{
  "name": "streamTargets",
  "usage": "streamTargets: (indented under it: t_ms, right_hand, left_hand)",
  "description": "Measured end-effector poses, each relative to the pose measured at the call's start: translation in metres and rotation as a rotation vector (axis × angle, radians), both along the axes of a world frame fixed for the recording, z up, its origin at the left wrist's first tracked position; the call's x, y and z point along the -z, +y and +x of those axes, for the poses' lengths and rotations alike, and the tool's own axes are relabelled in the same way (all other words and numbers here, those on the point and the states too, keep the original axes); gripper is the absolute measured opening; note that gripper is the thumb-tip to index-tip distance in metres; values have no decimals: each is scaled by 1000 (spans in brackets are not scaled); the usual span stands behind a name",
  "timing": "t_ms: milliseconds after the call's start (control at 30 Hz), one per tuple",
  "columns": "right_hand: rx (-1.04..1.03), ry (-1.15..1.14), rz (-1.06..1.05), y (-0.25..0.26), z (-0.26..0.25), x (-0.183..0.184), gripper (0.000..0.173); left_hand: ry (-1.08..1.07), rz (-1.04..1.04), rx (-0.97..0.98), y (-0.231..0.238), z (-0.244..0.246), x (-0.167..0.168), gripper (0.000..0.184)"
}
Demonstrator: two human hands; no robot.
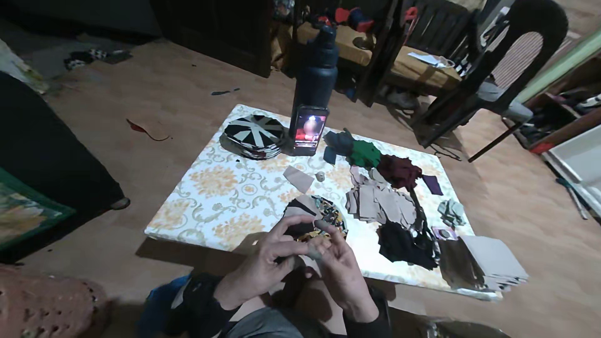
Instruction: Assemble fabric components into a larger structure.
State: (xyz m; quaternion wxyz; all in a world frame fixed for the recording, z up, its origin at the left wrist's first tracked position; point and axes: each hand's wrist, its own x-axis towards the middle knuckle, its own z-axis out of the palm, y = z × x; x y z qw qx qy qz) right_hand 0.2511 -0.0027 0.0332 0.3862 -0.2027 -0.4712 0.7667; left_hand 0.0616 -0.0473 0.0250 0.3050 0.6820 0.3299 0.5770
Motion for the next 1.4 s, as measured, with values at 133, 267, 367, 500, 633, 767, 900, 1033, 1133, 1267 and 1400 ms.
streamTargets:
  t_ms: [133,267,367,500,633,767,900,1033,1133,1267,1400]
  right_hand:
    - [198,-71,186,2,-3,0,55]
    - [309,-162,444,4,-9,8,47]
    - [319,-179,504,3,-11,11,47]
    - [332,-134,443,0,-14,13,46]
    - [363,-128,412,-3,-19,17,37]
    - [378,-97,423,2,-22,18,31]
    - [396,-184,542,19,-17,15,34]
    - [306,-387,664,44,-7,7,36]
    - [146,-571,762,59,-5,2,37]
    - [-10,-693,831,69,-16,-1,36]
    - [-65,-757,829,73,-26,2,36]
  left_hand:
    - [-103,-152,-200,-8,-3,3,28]
    - [-247,-487,-185,-15,-2,8,40]
    - [-95,-348,-251,-10,-1,10,24]
    - [-92,-294,-341,-6,3,14,21]
    - [-114,-302,-365,-6,4,17,27]
    - [-89,-297,-386,-6,-6,17,32]
    - [47,-249,-542,-6,-33,15,27]
    - [493,-356,-828,-6,-65,17,21]
    - [607,-431,-890,-4,-69,18,34]
    - [497,-264,-919,-4,-49,19,34]
    - [391,-167,-808,-2,-33,26,24]
